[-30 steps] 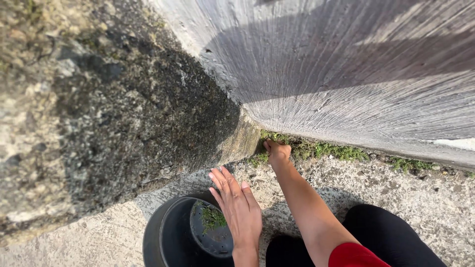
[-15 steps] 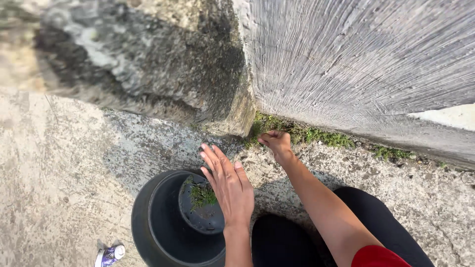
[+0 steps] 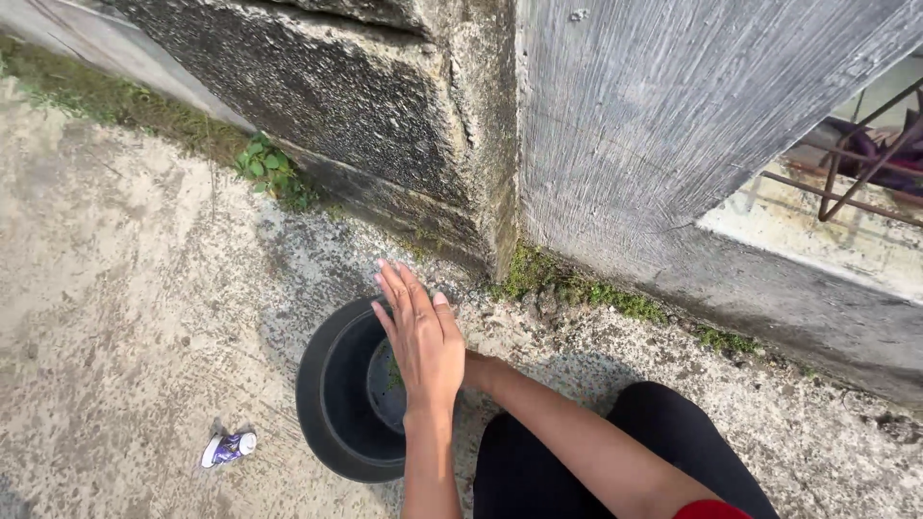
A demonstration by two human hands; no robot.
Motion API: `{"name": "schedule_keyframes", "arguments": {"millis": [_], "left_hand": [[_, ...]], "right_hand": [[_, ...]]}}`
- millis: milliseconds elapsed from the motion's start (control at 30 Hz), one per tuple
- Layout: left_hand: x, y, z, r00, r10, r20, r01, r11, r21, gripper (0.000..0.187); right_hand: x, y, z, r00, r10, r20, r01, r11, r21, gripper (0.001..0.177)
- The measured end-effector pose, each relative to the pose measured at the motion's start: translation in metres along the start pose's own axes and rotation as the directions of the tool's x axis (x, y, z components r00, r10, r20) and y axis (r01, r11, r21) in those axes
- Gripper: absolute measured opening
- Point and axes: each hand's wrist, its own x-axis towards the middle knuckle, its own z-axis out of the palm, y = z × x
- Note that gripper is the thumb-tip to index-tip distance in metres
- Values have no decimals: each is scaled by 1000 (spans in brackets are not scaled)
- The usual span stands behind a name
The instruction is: Pulling weeds from the base of a wall and placing them into a black bucket.
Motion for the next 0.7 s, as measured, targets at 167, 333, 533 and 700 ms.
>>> {"name": "schedule_keyframes", "arguments": {"millis": [167, 333, 533, 700], "left_hand": [[-23, -3, -19, 999, 1, -52, 1, 999, 37, 64], [-38, 9, -35, 996, -16, -88, 20, 999, 51, 68], [-57, 42, -39, 997, -19, -78, 22, 999, 45, 66], [-81, 70, -39, 1000, -2, -23, 4, 995, 96, 67]], "right_hand": [[4, -106, -30, 995, 69, 69, 28, 474, -880, 52], [-45, -267, -106, 985, -158, -68, -126, -394, -910, 39], [-110, -337, -184, 857, -467, -219, -516, -761, -393, 94], [-122, -364, -203, 933, -244, -265, -360, -580, -731, 92]]}}
